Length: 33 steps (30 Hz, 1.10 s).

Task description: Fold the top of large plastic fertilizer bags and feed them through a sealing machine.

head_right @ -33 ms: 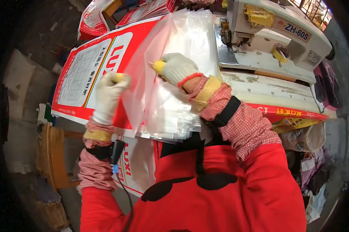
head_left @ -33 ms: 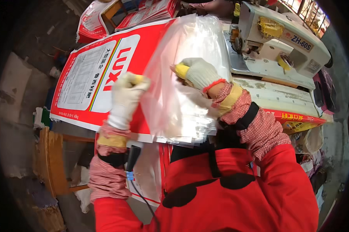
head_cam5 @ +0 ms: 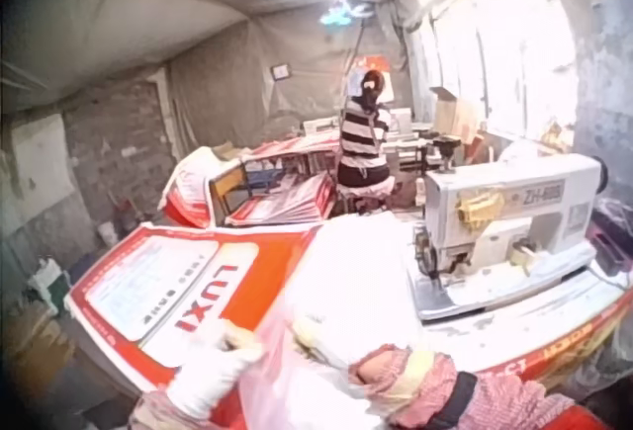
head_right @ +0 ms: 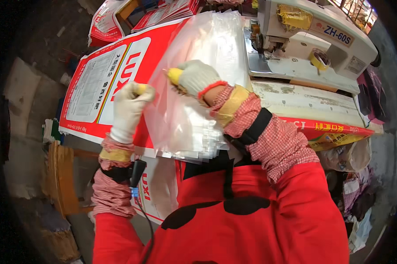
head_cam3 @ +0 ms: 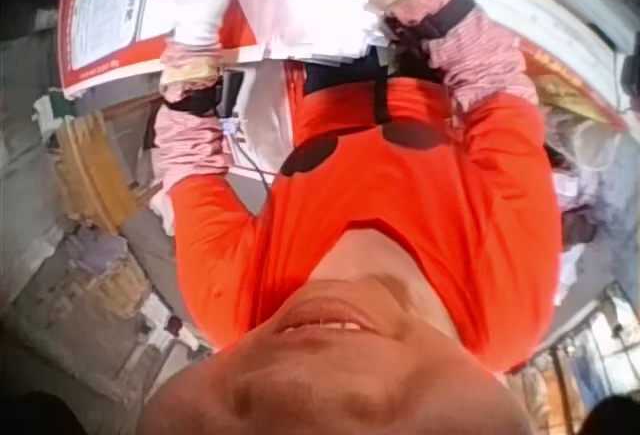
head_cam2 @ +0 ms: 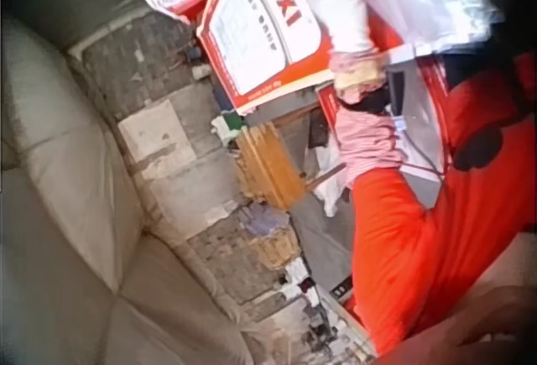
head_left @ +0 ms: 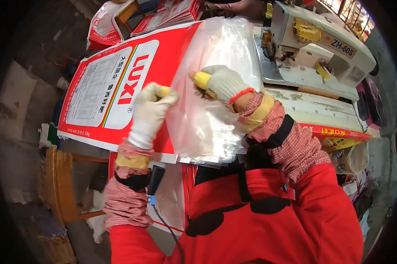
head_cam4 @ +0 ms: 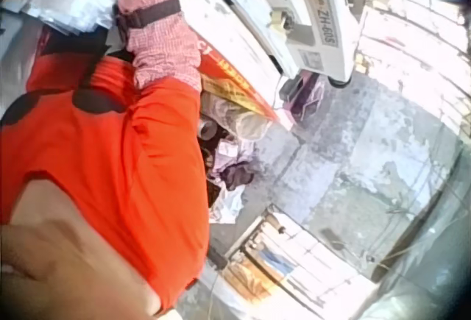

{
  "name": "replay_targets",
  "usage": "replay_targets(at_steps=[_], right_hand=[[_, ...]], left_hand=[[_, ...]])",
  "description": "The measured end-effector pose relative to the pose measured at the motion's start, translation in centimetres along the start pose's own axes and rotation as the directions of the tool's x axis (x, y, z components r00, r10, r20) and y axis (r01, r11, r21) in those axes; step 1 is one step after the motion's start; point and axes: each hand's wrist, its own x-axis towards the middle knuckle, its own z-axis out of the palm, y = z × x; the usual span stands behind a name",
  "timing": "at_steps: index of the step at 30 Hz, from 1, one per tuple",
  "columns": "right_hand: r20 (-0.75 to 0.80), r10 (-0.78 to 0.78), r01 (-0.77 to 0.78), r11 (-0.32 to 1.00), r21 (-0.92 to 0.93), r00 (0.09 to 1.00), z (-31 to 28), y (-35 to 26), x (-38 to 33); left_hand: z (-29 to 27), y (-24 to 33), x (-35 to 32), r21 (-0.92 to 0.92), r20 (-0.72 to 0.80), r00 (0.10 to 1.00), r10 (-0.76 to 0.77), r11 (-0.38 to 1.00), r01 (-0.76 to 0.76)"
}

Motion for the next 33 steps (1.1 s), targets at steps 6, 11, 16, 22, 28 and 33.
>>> replay_targets(at_steps=[6, 11, 16, 22, 28, 33], right_hand=[[0.385, 0.155, -0.327, 0.84, 0.434, 0.91, 0.2, 0.6, -0.8], [0.256, 0.367, -0.441, 0.822, 0.36, 0.894, 1.3, 2.7, 1.7], [0.188, 0.324, -0.366, 0.893, 0.264, 0.927, 1.1, 3.6, 2.7], [0.123, 0.251, -0.269, 0.703, 0.659, 0.96, 2.2, 1.8, 1.9], [-0.013, -0.201, 0.2, 0.978, -0.067, 0.979, 1.0, 4.4, 2.7], [-0.007, -0.017, 0.006, 0.66, -0.751, 1.0, -1.4, 3.1, 0.6]], left_hand=[[2.0, -0.3, -0.6, 0.153, 0.126, 0.992, 0.027, 0.987, -0.046], [3.3, -0.1, -1.4, 0.412, 0.25, 0.944, 0.215, 0.859, -0.305], [3.0, 0.7, -0.1, 0.315, 0.379, 0.924, -0.045, 0.945, -0.083], [3.8, -0.4, 2.5, -0.05, 0.277, 0.91, -0.309, 0.941, 0.335], [-1.4, -2.6, 4.1, -0.198, 0.152, 0.97, -0.192, 0.955, 0.22], [-6.6, -1.3, 4.5, -0.452, -0.033, 0.995, -0.097, 0.889, 0.072]])
